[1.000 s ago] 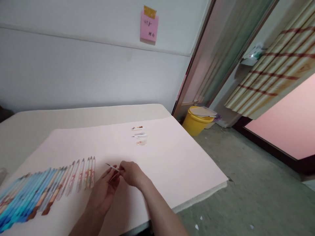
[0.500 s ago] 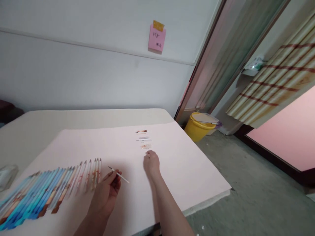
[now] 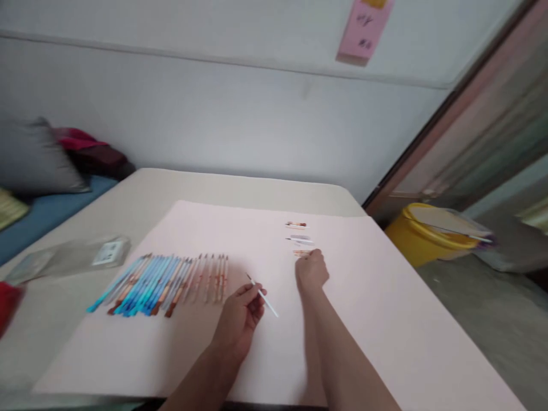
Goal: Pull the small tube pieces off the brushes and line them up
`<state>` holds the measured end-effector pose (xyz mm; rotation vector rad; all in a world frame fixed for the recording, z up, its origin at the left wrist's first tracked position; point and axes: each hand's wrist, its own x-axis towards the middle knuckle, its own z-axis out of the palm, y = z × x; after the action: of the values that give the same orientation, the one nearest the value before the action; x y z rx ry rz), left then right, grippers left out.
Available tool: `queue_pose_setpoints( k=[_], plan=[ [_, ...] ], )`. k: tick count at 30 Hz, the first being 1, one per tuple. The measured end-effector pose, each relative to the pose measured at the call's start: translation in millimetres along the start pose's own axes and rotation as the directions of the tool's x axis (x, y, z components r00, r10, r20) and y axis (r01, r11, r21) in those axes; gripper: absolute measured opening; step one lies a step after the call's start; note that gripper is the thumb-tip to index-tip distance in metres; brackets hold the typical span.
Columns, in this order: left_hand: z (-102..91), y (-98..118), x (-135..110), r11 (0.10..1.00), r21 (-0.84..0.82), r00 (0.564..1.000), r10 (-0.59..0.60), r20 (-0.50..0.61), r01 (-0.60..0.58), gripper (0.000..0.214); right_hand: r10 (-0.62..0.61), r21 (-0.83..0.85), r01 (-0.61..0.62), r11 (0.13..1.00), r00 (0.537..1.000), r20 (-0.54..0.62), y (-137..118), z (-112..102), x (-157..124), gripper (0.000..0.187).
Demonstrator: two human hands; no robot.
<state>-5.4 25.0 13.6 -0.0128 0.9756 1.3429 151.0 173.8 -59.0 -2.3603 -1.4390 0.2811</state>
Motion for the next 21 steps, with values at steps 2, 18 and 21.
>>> queue_pose_setpoints(
  k=[2,18,21],
  plan=[
    [-0.1,-0.2,1.2,1.000,-0.006,1.000,0.004,-0.008,-0.004,0.010,-0.009,-0.023,0.010,1.000,0.999,0.032,-0.2,1.1,2.4,0.025],
    [-7.0,-13.4,4.0,0.977,0.154,0.989,-0.149,-0.012,0.149,0.019,-0.393,-0.327,0.473,0.818,0.875,0.281,18.3,-21.9,-60.9,0.024],
    [-9.1,-13.0,3.2,0.973,0.184,0.989,-0.146,0.009,0.142,0.016,-0.474,-0.300,0.558,0.774,0.824,0.309,15.9,-20.7,-66.9,0.020]
  ],
)
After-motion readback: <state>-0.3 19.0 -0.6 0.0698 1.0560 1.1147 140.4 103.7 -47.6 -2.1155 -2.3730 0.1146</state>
